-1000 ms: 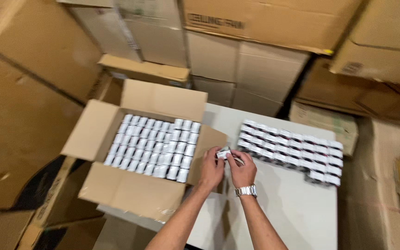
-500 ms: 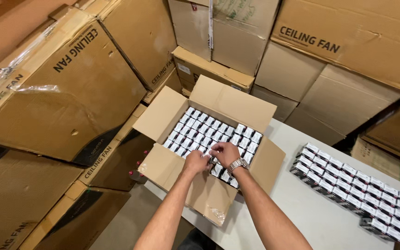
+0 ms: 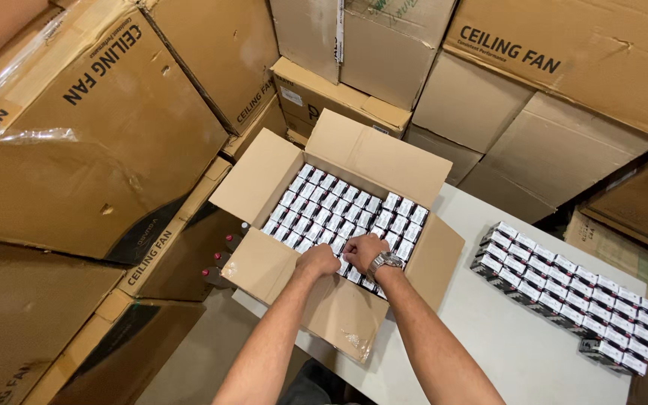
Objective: The person repeatedly picks up small white boxes from a larger cardboard box and places them in neat rows on a white table. The action continues throughout the clip, building up a growing stack of boxes on the table.
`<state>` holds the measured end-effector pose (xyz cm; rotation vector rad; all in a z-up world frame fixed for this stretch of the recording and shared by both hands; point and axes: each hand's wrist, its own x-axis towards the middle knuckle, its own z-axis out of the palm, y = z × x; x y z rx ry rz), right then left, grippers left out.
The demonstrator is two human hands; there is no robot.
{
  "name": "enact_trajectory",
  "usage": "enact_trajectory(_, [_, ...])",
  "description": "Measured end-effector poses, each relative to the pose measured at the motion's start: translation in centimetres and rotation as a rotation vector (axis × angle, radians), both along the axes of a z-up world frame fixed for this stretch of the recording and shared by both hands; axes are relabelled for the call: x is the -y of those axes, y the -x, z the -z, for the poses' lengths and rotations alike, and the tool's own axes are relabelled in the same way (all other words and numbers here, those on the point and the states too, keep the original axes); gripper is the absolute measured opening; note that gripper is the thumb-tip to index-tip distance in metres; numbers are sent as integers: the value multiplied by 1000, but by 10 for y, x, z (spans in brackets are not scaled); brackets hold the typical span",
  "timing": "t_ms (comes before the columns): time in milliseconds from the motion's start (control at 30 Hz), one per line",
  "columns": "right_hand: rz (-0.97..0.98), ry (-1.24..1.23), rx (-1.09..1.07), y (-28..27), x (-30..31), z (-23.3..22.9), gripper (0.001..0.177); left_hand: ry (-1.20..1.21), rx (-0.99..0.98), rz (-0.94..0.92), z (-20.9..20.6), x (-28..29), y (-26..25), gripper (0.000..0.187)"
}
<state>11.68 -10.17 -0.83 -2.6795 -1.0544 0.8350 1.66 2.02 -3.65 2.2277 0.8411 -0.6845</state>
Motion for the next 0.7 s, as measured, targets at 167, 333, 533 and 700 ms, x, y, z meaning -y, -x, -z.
enact_trajectory(167, [150, -241, -108, -11, 15, 45, 20, 62, 23, -57, -34, -3, 2, 66])
enact_trajectory(333, [400, -459, -178, -19, 54, 47, 22, 55, 4, -131, -28, -5, -4, 72])
enact_trajectory(533, [814, -668, -172, -27, 151, 40, 19, -146, 204, -81, -66, 64, -50, 62])
enact_trajectory(700, [1043, -718, -98, -41, 255, 58, 22, 207, 586, 35, -85, 207, -110, 34])
